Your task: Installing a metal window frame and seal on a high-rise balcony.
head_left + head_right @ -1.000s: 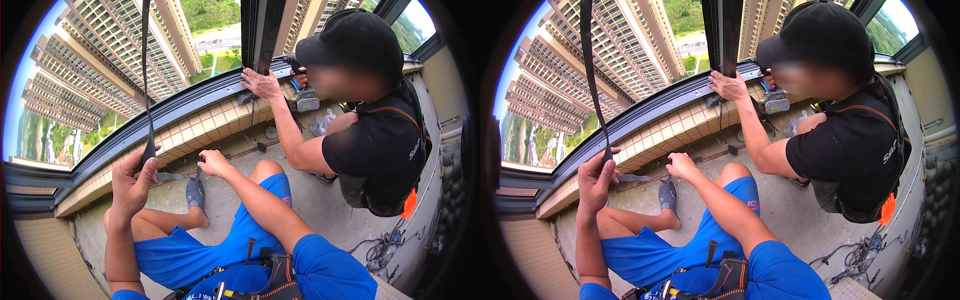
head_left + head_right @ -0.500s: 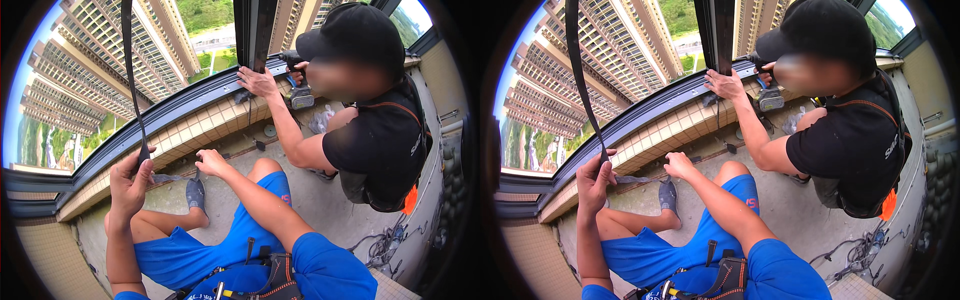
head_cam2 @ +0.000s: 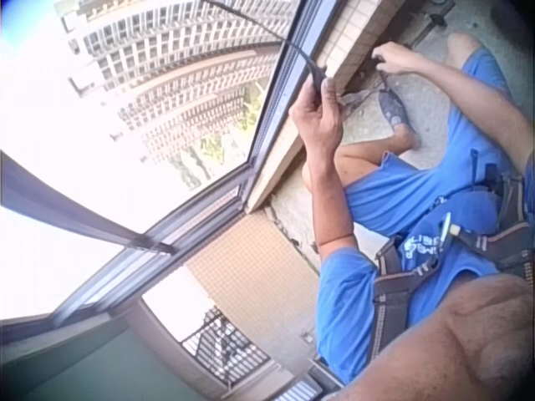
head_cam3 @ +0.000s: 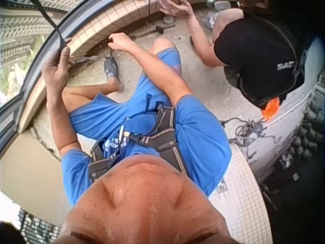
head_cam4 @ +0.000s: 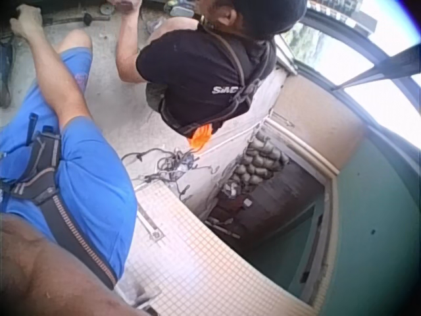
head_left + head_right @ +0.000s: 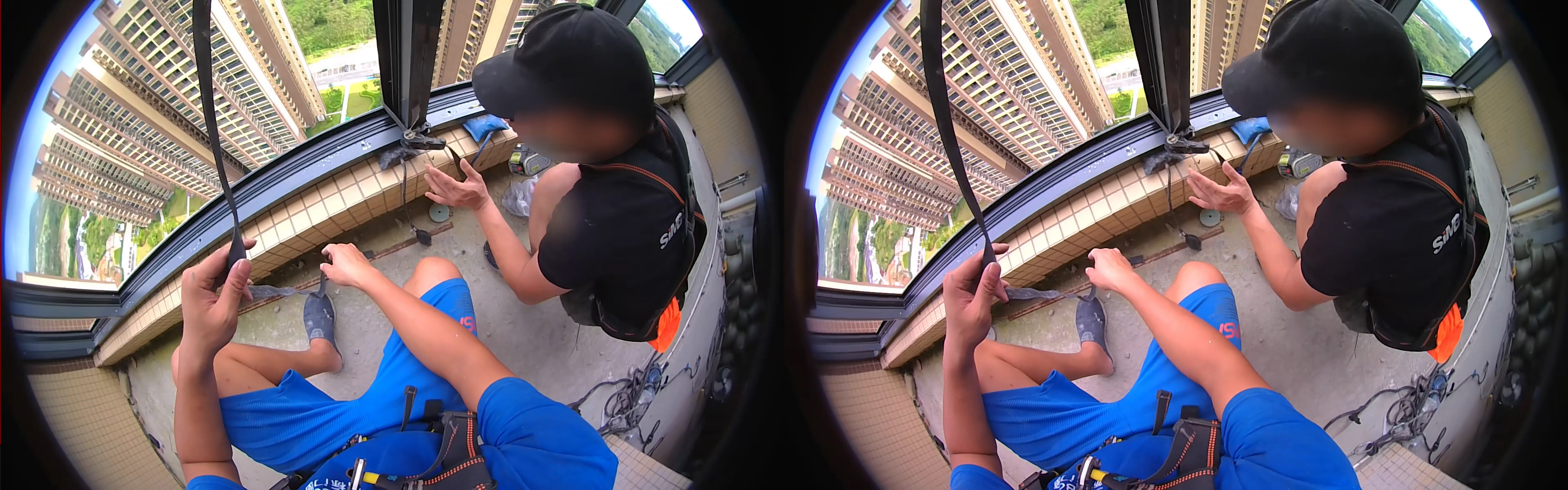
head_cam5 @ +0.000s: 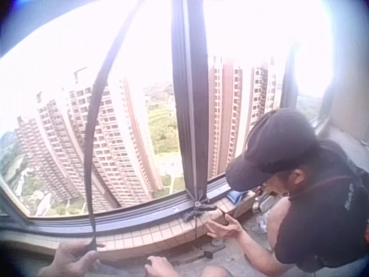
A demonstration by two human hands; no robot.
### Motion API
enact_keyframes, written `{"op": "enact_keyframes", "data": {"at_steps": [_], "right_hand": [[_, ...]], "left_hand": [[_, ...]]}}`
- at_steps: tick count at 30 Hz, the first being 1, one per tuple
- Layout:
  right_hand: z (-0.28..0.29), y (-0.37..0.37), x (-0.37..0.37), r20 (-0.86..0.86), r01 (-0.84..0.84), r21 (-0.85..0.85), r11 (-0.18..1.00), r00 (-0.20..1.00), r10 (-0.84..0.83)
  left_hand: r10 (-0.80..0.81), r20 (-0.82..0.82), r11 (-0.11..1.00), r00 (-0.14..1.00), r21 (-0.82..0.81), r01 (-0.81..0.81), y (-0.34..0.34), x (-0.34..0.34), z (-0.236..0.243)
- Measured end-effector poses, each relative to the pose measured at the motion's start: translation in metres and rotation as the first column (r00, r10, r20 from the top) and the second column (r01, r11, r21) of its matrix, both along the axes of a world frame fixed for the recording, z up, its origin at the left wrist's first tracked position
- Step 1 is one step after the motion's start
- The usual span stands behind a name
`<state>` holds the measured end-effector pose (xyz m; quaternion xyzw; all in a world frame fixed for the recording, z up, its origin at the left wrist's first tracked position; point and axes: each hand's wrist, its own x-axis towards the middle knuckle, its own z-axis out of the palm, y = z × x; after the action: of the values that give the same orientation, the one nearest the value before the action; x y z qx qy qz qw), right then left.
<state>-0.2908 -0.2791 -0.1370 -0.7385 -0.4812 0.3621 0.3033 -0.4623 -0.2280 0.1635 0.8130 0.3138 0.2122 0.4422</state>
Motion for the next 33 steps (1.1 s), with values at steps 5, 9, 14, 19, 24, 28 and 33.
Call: {"op": "enact_keyframes", "data": {"at_steps": [5, 9, 14, 19, 24, 28, 33], "right_hand": [[0.011, 0.000, 0.006, -0.073, 0.024, -0.030, 0.999, 0.997, -0.026], [0.011, 0.002, 0.018, -0.156, 0.212, 0.097, 0.972, 0.968, -0.196], [0.017, 0.011, 0.029, -0.468, 0.593, 0.227, 0.772, 0.762, -0.447], [0.049, 0.032, 0.095, -0.704, 0.808, 0.199, 0.554, 0.512, -0.492], [0.079, 0.061, 0.181, -0.590, 0.799, 0.208, 0.565, 0.563, -0.579], [0.078, 0.074, 0.191, -0.649, 0.833, 0.158, 0.530, 0.492, -0.580], [0.078, 0.066, 0.190, -0.800, 0.807, 0.165, 0.567, 0.445, -0.402]], "left_hand": [[0.004, 0.000, 1.000, 1.000, -0.023, -0.004, -0.001, 0.001, 0.000], [-0.031, -0.041, 0.999, 0.999, -0.016, 0.030, -0.001, 0.003, 0.003], [-0.021, -0.030, 1.000, 0.999, 0.001, 0.021, 0.002, -0.001, 0.000], [-0.016, -0.004, 1.000, 1.000, -0.002, 0.016, 0.002, -0.006, -0.004], [-0.021, 0.013, 0.999, 1.000, 0.047, 0.021, 0.001, -0.004, -0.007], [-0.023, 0.019, 0.999, 1.000, 0.038, 0.022, 0.004, -0.002, -0.006], [-0.042, -0.014, 0.999, 0.999, -0.032, 0.041, 0.004, 0.000, -0.001]]}}
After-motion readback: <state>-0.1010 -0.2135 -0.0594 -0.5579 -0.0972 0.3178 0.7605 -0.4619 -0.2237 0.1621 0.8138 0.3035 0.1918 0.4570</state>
